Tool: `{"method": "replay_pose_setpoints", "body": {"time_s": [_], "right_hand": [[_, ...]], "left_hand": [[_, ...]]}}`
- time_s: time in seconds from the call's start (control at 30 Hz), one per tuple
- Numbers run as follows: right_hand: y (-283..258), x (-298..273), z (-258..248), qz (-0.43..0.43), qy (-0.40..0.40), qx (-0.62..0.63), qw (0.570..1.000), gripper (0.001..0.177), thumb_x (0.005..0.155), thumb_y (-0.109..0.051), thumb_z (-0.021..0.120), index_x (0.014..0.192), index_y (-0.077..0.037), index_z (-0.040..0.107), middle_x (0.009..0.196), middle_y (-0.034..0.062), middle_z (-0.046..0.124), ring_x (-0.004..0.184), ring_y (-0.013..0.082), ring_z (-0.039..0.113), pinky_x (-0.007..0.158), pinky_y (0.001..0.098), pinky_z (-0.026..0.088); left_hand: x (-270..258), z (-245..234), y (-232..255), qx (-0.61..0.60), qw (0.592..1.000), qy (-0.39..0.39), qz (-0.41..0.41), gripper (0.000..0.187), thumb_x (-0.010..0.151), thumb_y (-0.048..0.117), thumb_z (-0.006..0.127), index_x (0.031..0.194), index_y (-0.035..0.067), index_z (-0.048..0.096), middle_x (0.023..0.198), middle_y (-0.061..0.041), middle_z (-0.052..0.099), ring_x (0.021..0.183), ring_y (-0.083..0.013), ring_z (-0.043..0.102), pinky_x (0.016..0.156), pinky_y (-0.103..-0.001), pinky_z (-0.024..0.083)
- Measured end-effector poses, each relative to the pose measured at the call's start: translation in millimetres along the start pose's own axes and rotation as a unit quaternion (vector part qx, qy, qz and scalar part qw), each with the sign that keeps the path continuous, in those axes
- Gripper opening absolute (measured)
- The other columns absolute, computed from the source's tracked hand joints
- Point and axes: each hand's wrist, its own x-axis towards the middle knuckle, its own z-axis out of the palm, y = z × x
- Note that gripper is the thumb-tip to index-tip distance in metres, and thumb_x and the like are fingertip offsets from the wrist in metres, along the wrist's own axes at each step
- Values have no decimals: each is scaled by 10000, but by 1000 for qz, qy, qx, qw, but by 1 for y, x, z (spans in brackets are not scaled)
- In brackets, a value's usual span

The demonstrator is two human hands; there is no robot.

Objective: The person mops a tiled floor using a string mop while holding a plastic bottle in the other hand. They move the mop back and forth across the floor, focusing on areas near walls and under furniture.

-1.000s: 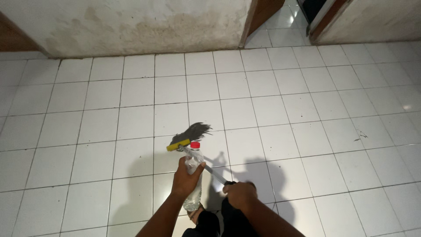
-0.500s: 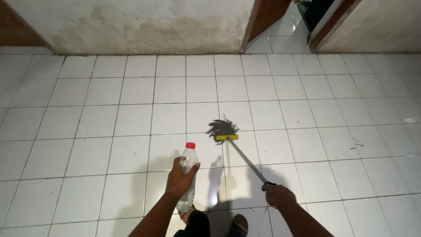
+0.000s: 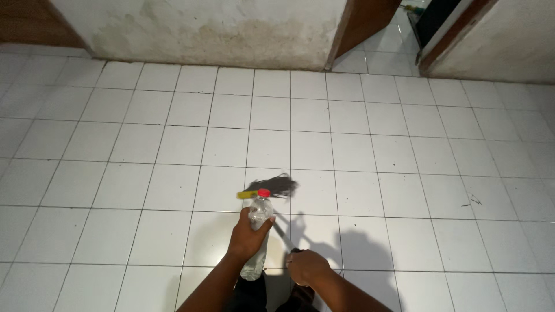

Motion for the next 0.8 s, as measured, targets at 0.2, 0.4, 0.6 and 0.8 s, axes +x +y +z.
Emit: {"method": "replay_pose_setpoints", "body": {"time_s": [0.2,0.4,0.6,0.8], "right_hand": [[34,-15,33,199,-31,140,969,482,1077,-150,442,1435,-457,543,1262,69,690,939,208,707,869,376,618],[113,-42,94,254,18,163,953,427,1095,-246,407,1412,-481,570,1228,25,703,908,158,709,852,380,591],[130,-67,118,287,19,205,935,400,1091,-245,380,1436,-362,545,1159,77,775,914,209,722,856,416,597],[90,-38,128,247,77,337,905,417,1051,-135,418,1451,-152,537,1215,180,696,903,286,810,801,389,668]], "left_hand": [[-27,7,-1,-15,1000,7,-15,843,828,561,719,1446,94,386,1282,-212,674,1149,-322,697,998,-425,541],[-61,23,-2,36,997,14,-71,858,826,591,704,1462,122,371,1264,-221,680,1095,-334,725,974,-426,560],[-81,39,-13,10,999,4,-44,866,824,593,699,1463,110,371,1265,-252,662,1084,-341,727,944,-428,585],[-84,37,-18,18,998,4,-56,877,813,598,697,1464,109,370,1255,-237,678,1069,-345,740,935,-426,593]]}}
